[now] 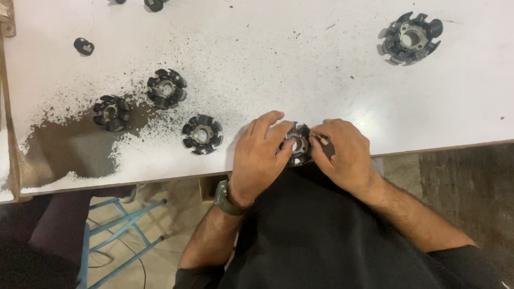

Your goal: The person sits at a white workbench and assembles small black plastic rotor-like components one at a time, fitting parts together by hand and using a small screwdriver-like tool to tighten or adjust each assembly. Finished assemblies are set aside on the table as the person picks up the next part.

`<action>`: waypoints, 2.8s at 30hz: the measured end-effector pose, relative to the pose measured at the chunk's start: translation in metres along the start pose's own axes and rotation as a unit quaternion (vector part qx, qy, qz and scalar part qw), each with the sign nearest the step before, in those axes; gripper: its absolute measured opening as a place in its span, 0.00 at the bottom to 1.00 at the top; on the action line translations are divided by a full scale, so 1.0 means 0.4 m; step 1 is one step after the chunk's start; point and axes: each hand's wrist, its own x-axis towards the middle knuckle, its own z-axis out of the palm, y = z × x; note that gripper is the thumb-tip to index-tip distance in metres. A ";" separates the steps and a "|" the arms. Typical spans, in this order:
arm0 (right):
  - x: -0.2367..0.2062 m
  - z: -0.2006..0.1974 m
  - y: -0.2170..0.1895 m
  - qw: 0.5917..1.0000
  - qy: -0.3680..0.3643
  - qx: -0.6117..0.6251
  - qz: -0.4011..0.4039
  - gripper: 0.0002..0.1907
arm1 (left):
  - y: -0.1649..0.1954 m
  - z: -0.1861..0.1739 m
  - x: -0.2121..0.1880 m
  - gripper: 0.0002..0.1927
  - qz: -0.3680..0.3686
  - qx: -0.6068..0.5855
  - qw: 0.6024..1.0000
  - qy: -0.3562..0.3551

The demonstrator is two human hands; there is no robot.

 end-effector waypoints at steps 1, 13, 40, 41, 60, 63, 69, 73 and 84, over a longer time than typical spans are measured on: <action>0.000 0.001 0.000 1.000 0.000 0.000 0.003 0.13 | -0.001 0.003 0.000 0.13 -0.003 -0.001 1.000 -0.002; 0.008 0.003 0.016 0.999 0.004 0.012 -0.052 0.15 | 0.011 0.019 0.007 0.07 -0.048 -0.067 0.997 -0.001; 0.000 0.015 0.018 0.990 -0.024 -0.005 -0.141 0.18 | -0.004 0.096 -0.060 0.11 -0.014 -0.025 0.999 0.040; -0.001 0.016 0.017 0.990 -0.026 -0.011 -0.142 0.18 | -0.004 0.097 -0.061 0.11 -0.016 -0.021 0.999 0.041; -0.014 -0.075 0.166 0.985 -0.037 -0.163 -0.042 0.09 | -0.128 -0.026 -0.327 0.14 -0.182 -0.014 0.923 -0.340; -0.012 -0.075 0.182 0.982 -0.032 -0.175 -0.066 0.10 | -0.186 0.134 -0.330 0.19 -0.146 -0.107 0.955 -0.237; 0.001 -0.092 0.170 0.978 -0.057 -0.189 -0.066 0.09 | -0.284 0.159 -0.402 0.14 -0.108 -0.078 0.944 -0.301; 0.002 -0.077 0.145 0.986 -0.029 -0.156 -0.042 0.09 | -0.338 0.084 -0.544 0.13 -0.035 0.050 0.990 -0.126; -0.024 -0.078 0.179 0.980 -0.029 -0.173 -0.096 0.12 | -0.386 0.018 -0.483 0.12 -0.339 0.305 0.863 -0.219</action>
